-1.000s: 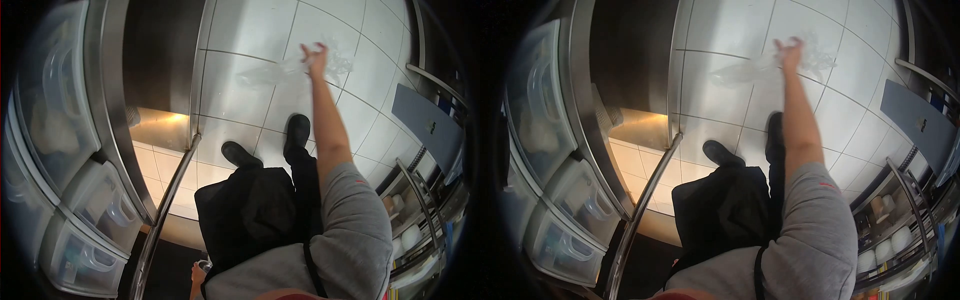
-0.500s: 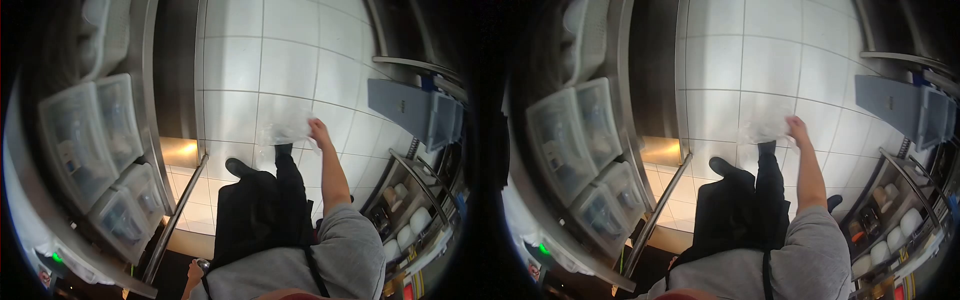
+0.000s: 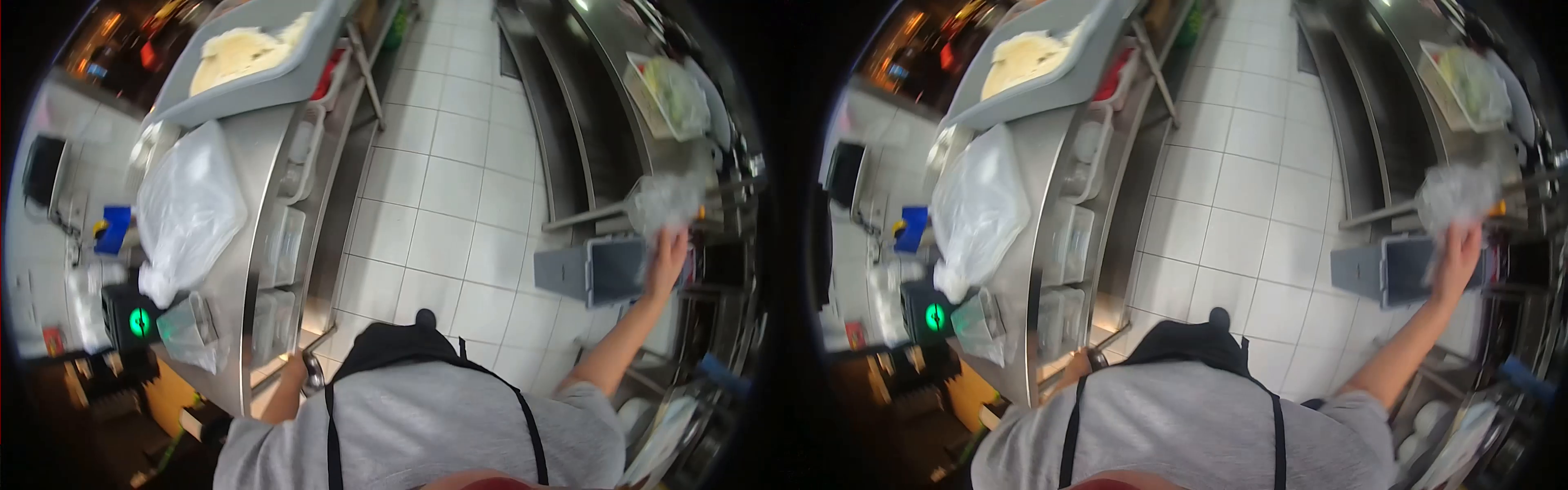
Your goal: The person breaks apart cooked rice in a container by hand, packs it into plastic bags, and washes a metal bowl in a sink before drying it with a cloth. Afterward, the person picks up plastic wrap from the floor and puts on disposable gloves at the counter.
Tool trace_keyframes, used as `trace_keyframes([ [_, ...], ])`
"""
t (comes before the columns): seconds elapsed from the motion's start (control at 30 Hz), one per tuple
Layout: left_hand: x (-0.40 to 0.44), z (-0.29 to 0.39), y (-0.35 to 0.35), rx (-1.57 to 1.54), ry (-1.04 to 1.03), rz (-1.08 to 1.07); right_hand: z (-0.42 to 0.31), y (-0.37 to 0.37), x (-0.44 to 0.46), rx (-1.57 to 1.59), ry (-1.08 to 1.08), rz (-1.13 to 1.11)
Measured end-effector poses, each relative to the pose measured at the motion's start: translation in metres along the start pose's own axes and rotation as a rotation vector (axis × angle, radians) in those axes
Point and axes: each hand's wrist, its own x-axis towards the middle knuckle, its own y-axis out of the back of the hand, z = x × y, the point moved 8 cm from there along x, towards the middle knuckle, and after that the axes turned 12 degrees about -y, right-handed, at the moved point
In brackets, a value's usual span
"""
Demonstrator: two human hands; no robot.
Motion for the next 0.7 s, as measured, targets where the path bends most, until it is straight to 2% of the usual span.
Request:
trace_keyframes([
  [0.03, 0.013, 0.012, 0.008, 0.000, -0.038, 0.049, 0.014, -0.009, -0.015, 0.073, -0.007, -0.038],
  [0.07, 0.020, 0.013, 0.014, 0.016, -0.076, 0.095, 0.079, -0.031, -0.037, -0.031, -0.200, -0.143],
  [0.1, 0.022, 0.019, 0.023, -0.004, -0.069, 0.104, 0.169, -0.063, -0.070, -0.363, -0.494, -0.380],
  [0.13, 0.030, 0.026, 0.032, -0.002, -0.036, 0.067, 0.259, -0.085, -0.129, -0.850, -0.753, -0.782],
  [0.17, 0.038, 0.033, 0.036, -0.005, -0.004, 0.030, 0.315, -0.089, -0.190, -1.062, -0.943, -1.129],
  [0.2, 0.042, 0.029, 0.036, -0.027, 0.005, 0.046, 0.350, -0.083, -0.220, -1.024, -1.084, -1.183],
  [0.23, 0.054, 0.025, 0.035, -0.014, 0.017, 0.026, 0.399, -0.084, -0.205, -0.701, -0.967, -0.883],
  [0.27, 0.066, 0.026, 0.039, 0.001, 0.026, 0.004, 0.423, -0.090, -0.155, -0.707, -0.938, -0.889],
  [0.33, 0.082, 0.022, 0.041, -0.045, 0.040, -0.017, 0.443, -0.057, -0.092, -0.939, -0.752, -0.712],
  [0.37, 0.107, 0.008, 0.022, -0.044, 0.039, -0.037, 0.366, -0.057, -0.053, -0.784, -0.763, -0.424],
  [0.4, 0.159, 0.002, 0.011, -0.056, 0.025, -0.026, 0.352, -0.057, -0.001, -0.791, -0.719, -0.418],
  [0.47, 0.204, 0.022, 0.037, -0.112, -0.026, -0.021, 0.274, -0.073, 0.098, -0.867, -0.492, -0.324],
  [0.5, 0.222, 0.037, 0.051, -0.127, -0.065, -0.013, 0.229, -0.084, 0.141, -0.796, -0.315, -0.341],
  [0.53, 0.242, 0.054, 0.073, -0.138, -0.105, 0.014, 0.180, -0.098, 0.174, -0.658, -0.236, -0.286],
  [0.57, 0.258, 0.072, 0.096, -0.152, -0.142, 0.052, 0.131, -0.106, 0.206, -0.672, -0.089, -0.185],
  [0.6, 0.268, 0.093, 0.127, -0.150, -0.155, 0.070, 0.106, -0.107, 0.234, -0.510, -0.107, -0.125],
  [0.63, 0.271, 0.117, 0.155, -0.237, -0.143, 0.087, 0.049, -0.121, 0.237, -0.612, 0.022, 0.021],
  [0.67, 0.269, 0.137, 0.183, -0.322, -0.123, 0.101, 0.036, -0.127, 0.252, -0.603, 0.018, 0.024],
  [0.7, 0.284, 0.155, 0.201, -0.306, -0.210, 0.134, 0.028, -0.133, 0.268, -0.707, 0.054, 0.061],
])
